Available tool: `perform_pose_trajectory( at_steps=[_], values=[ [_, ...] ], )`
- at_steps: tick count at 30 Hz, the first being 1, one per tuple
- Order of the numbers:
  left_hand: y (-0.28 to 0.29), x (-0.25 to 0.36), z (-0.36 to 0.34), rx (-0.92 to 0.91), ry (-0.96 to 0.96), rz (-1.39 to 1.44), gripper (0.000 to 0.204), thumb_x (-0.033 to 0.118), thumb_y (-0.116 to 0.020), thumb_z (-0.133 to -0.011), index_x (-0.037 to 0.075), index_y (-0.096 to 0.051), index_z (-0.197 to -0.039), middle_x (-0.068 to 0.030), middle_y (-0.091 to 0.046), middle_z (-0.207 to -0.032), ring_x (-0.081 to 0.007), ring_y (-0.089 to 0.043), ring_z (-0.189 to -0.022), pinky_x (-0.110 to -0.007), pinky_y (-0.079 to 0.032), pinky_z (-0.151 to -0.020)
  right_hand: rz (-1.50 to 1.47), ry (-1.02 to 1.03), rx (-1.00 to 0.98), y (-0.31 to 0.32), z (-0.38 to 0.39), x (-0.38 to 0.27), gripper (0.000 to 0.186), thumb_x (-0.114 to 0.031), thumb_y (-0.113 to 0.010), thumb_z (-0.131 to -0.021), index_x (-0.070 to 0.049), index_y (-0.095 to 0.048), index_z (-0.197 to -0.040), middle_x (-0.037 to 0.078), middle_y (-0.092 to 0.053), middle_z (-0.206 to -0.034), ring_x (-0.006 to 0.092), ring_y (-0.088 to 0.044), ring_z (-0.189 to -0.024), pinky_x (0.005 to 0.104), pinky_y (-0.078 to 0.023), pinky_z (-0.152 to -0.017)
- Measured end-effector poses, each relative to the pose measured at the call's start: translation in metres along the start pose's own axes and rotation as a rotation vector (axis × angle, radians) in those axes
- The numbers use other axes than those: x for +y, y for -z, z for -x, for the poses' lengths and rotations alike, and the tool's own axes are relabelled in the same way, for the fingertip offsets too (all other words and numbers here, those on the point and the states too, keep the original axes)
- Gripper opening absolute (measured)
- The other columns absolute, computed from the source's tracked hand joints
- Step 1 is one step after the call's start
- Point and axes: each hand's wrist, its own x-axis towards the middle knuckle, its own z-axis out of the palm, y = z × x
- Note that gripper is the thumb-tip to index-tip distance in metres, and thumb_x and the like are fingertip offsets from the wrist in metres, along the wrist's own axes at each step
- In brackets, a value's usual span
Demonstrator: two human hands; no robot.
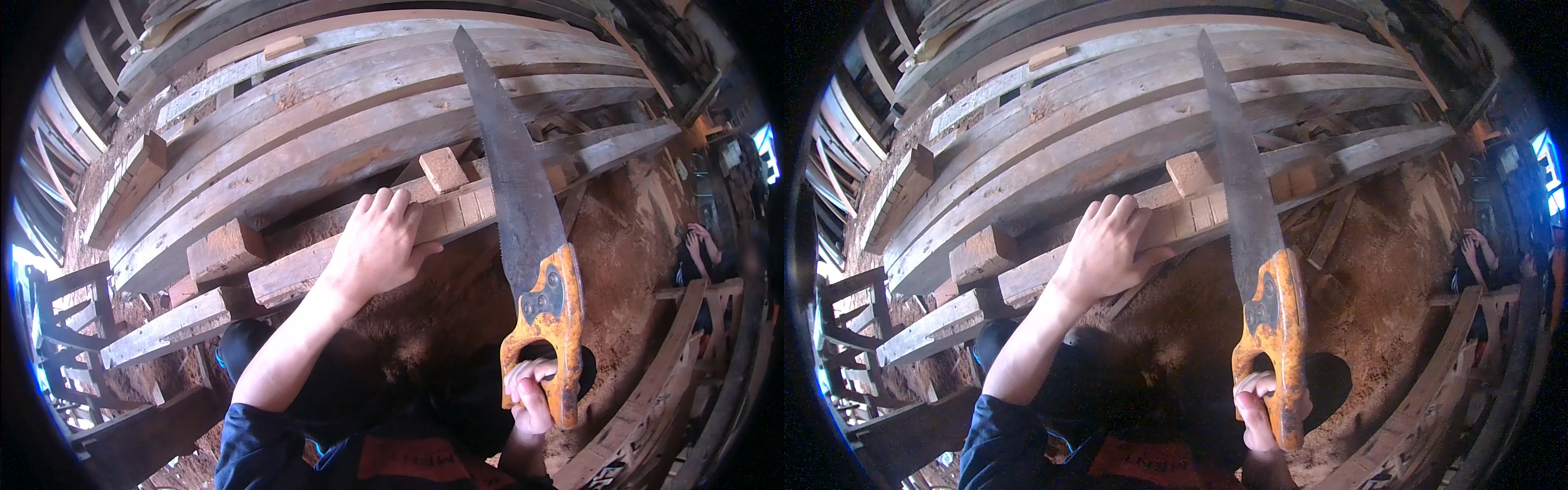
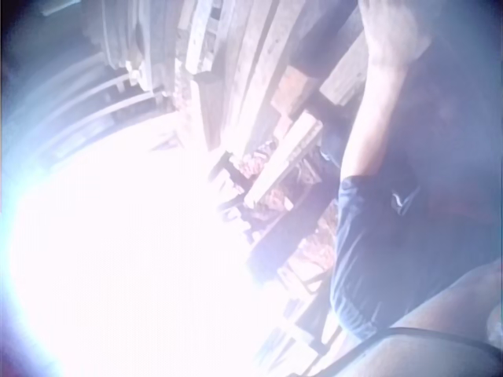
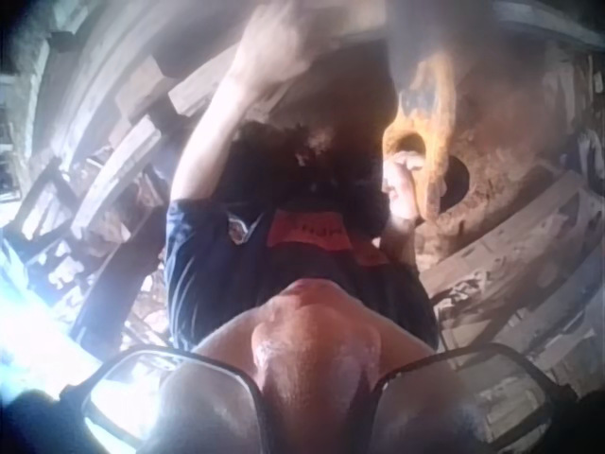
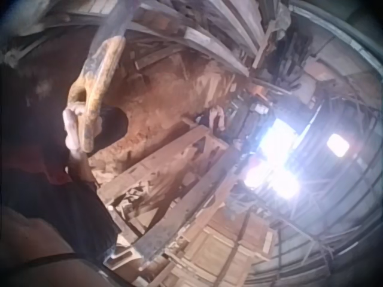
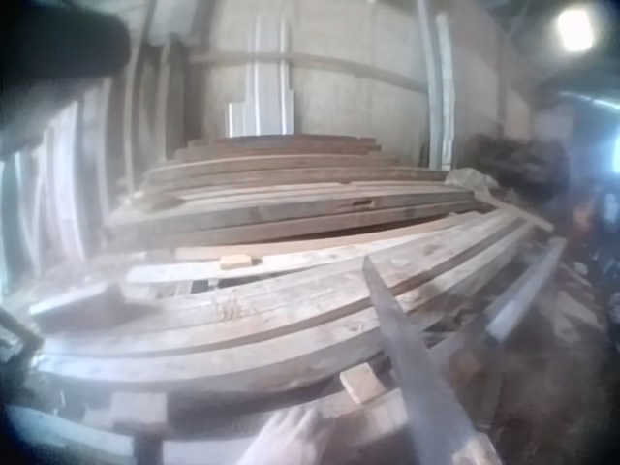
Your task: The person uses a hand saw to cut a small wooden block resting on a larger plank. The left hand holds the block steady while the right hand moves the saw back and forth to make a cut. The process is repeated multiple times on the same block.
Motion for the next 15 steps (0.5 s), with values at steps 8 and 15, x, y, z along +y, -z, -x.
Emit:
perform_pose_trajectory(
  at_steps=[8,15],
  values=[
    [0.024,-0.014,0.006,-0.103,0.091,-0.019,0.052,0.038,-0.079,-0.074,-0.002,-0.063,-0.104,-0.014,-0.059,-0.099,-0.0296,-0.056,-0.101,-0.04,-0.045,-0.092,-0.089,-0.039,0.05,0.002,0.002,-0.006,0.018,0.004,-0.065,-0.079,0.0,-0.052,-0.09,0.009,-0.058,-0.07,0.0172,-0.056,-0.059,0.0301,-0.047,-0.058],
    [0.014,-0.008,0.005,-0.068,0.068,0.16,0.05,0.032,-0.08,-0.074,-0.004,-0.064,-0.106,-0.0149,-0.06,-0.103,-0.0311,-0.057,-0.103,-0.04,-0.046,-0.091,-0.085,-0.016,-0.018,0.002,0.002,0.001,0.017,0.004,-0.06,-0.081,-0.001,-0.049,-0.093,0.009,-0.054,-0.071,0.0166,-0.052,-0.057,0.03,-0.045,-0.055]
  ],
)
